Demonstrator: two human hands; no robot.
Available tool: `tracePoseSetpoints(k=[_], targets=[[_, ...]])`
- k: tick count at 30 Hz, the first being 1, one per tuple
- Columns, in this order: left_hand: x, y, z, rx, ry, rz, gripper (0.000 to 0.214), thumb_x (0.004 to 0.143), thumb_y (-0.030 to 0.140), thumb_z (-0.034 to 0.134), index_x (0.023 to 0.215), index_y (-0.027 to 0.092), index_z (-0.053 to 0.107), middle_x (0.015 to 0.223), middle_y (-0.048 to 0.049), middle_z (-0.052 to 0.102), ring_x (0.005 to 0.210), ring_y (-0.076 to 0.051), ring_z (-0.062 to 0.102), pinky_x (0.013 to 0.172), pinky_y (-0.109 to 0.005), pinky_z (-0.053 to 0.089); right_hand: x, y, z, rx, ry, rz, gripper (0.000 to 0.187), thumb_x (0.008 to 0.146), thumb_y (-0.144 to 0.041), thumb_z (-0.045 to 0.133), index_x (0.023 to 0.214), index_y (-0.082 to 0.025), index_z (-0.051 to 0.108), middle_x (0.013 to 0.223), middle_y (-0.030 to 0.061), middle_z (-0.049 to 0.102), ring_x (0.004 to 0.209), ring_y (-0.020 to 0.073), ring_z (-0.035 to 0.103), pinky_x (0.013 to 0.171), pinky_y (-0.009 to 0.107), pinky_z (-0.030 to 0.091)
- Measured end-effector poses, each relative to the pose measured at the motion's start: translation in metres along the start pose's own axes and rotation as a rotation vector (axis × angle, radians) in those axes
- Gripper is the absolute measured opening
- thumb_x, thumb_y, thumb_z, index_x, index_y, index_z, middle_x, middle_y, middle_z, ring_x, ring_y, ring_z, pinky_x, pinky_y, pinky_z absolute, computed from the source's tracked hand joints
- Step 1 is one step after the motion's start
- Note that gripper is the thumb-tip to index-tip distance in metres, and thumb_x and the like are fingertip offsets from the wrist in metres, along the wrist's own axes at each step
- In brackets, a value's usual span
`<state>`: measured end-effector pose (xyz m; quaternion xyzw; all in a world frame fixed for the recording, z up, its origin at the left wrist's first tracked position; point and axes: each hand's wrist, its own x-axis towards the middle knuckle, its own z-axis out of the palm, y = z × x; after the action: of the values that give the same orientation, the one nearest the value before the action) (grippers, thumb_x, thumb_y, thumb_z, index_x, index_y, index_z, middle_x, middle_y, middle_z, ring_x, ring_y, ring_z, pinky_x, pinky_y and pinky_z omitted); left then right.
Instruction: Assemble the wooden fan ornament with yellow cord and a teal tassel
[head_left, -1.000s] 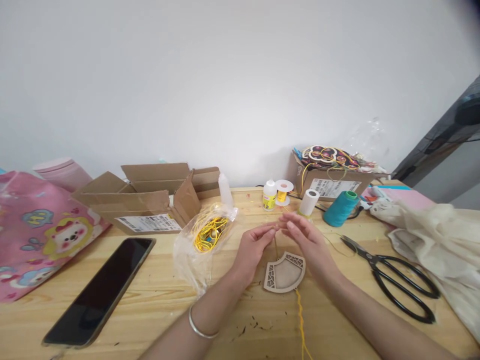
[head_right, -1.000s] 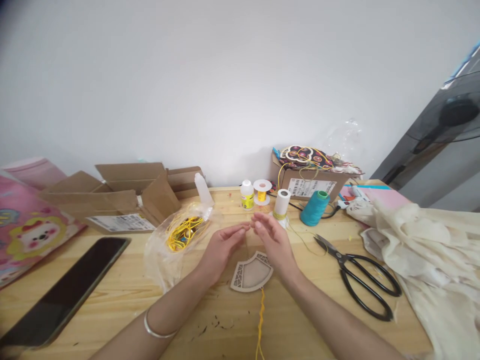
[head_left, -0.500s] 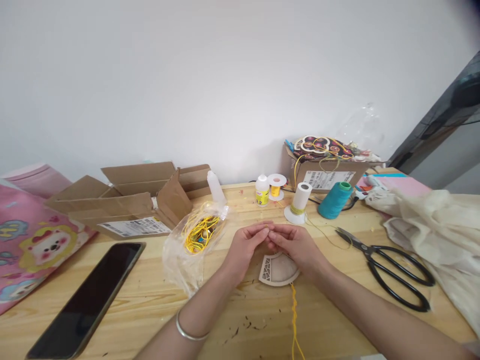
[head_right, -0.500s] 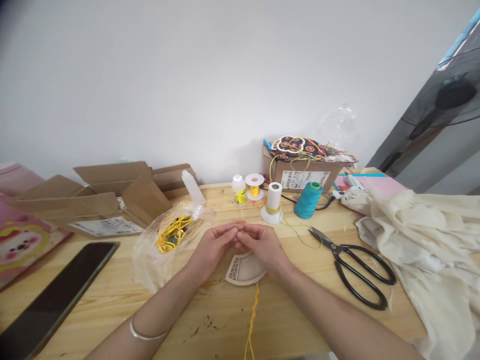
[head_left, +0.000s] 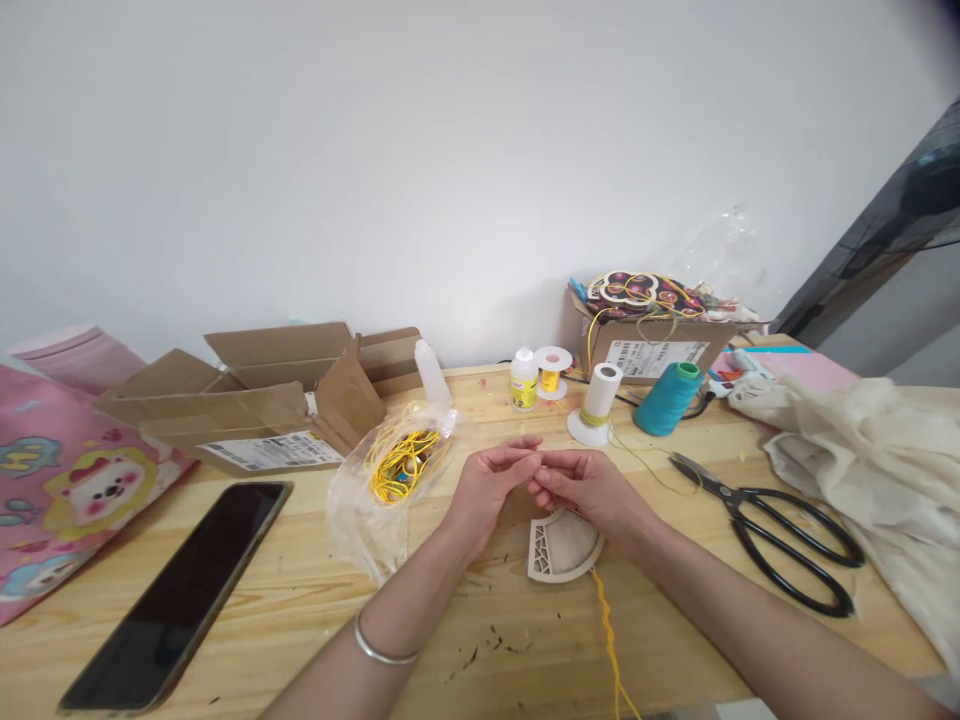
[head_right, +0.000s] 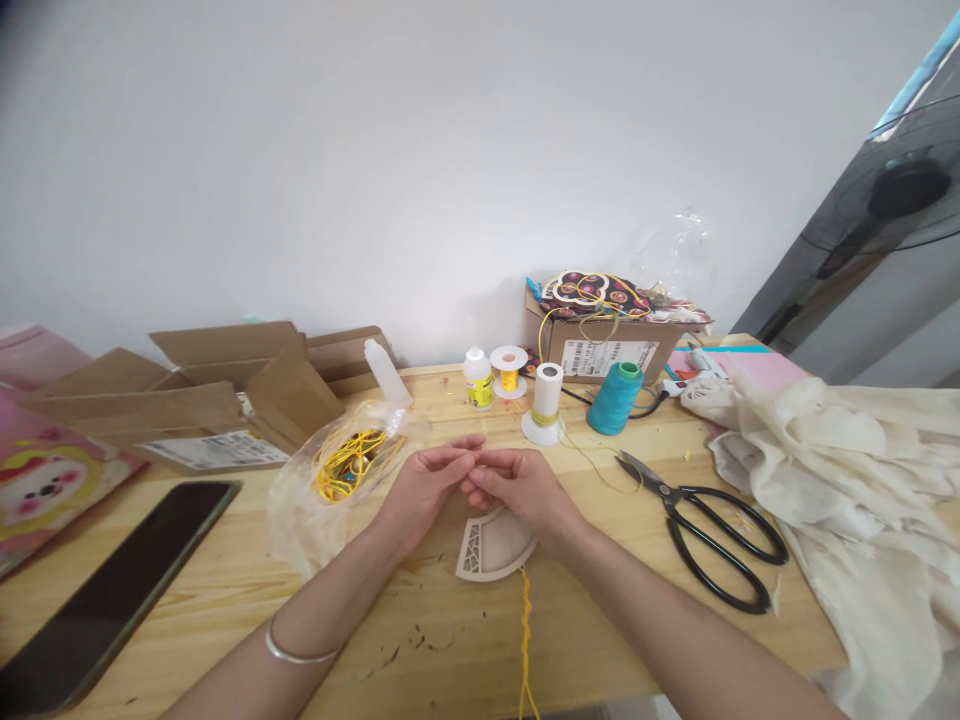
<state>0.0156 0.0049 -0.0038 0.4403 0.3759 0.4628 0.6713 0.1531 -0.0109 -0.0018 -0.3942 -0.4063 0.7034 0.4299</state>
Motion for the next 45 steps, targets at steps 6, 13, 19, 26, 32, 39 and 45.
tracePoseSetpoints(k=[6,13,19,26,32,39,45], targets=[[-0.0002,0.0017,-0.0014,-0.014,0.046,0.020,0.008,0.056,0.019,0.071,0.053,0.015,0.064,0.103,-0.0077,0.059,0.105,-0.021,0.047,0.091,-0.034,0.032,-0.0004,-0.0004,-0.0008,-0.091,0.012,0.019,0.025,0.057,-0.033,0.069,0.072,-0.013,0.067,0.061,0.0008,0.064,0.050,0.0059,0.054,0.052,0.020,0.043],[-0.0035,0.0061,0.0013,0.054,-0.004,0.046,0.010,0.064,0.024,0.065,0.061,0.015,0.067,0.110,-0.0099,0.058,0.111,-0.023,0.044,0.095,-0.036,0.028,0.0004,0.0018,-0.0015,-0.098,0.042,0.012,0.027,0.059,-0.033,0.068,0.077,-0.014,0.066,0.063,0.0006,0.064,0.050,0.0054,0.054,0.054,0.020,0.044],[-0.0039,0.0083,0.0044,0.101,-0.024,0.088,0.014,0.071,0.026,0.058,0.067,0.015,0.067,0.105,-0.0090,0.061,0.109,-0.022,0.046,0.094,-0.035,0.028,0.0018,0.0025,-0.0016,-0.140,0.061,-0.025,0.026,0.060,-0.035,0.067,0.073,-0.013,0.065,0.061,0.0005,0.064,0.050,0.0066,0.055,0.052,0.021,0.045],[-0.0034,0.0050,0.0030,0.070,0.049,0.065,0.011,0.064,0.025,0.064,0.061,0.015,0.067,0.105,-0.0084,0.060,0.103,-0.022,0.049,0.090,-0.033,0.032,0.0021,0.0022,-0.0016,-0.142,0.061,-0.050,0.024,0.061,-0.036,0.066,0.072,-0.014,0.065,0.060,0.0001,0.063,0.049,0.0065,0.054,0.052,0.021,0.044],[-0.0034,0.0043,0.0022,0.089,0.089,0.103,0.010,0.057,0.022,0.069,0.054,0.015,0.063,0.106,-0.0071,0.058,0.102,-0.021,0.049,0.088,-0.031,0.033,0.0023,0.0038,-0.0026,-0.191,0.090,-0.067,0.024,0.058,-0.034,0.068,0.070,-0.014,0.066,0.058,-0.0005,0.063,0.049,0.0066,0.054,0.052,0.021,0.044],[-0.0021,0.0035,0.0026,0.034,0.081,0.110,0.014,0.065,0.028,0.063,0.066,0.015,0.067,0.105,-0.0074,0.061,0.102,-0.020,0.050,0.091,-0.031,0.032,0.0015,0.0028,-0.0011,-0.174,0.089,-0.066,0.024,0.059,-0.036,0.067,0.067,-0.013,0.064,0.058,-0.0006,0.062,0.049,0.0067,0.053,0.051,0.021,0.043],[0.0015,0.0063,-0.0034,-0.192,0.038,0.106,0.027,0.073,0.038,0.054,0.086,0.017,0.066,0.107,-0.0085,0.060,0.102,-0.019,0.050,0.088,-0.032,0.036,0.0021,0.0035,-0.0022,-0.151,0.087,-0.038,0.023,0.060,-0.036,0.067,0.065,-0.014,0.063,0.060,-0.0003,0.062,0.049,0.0063,0.053,0.052,0.020,0.043]])
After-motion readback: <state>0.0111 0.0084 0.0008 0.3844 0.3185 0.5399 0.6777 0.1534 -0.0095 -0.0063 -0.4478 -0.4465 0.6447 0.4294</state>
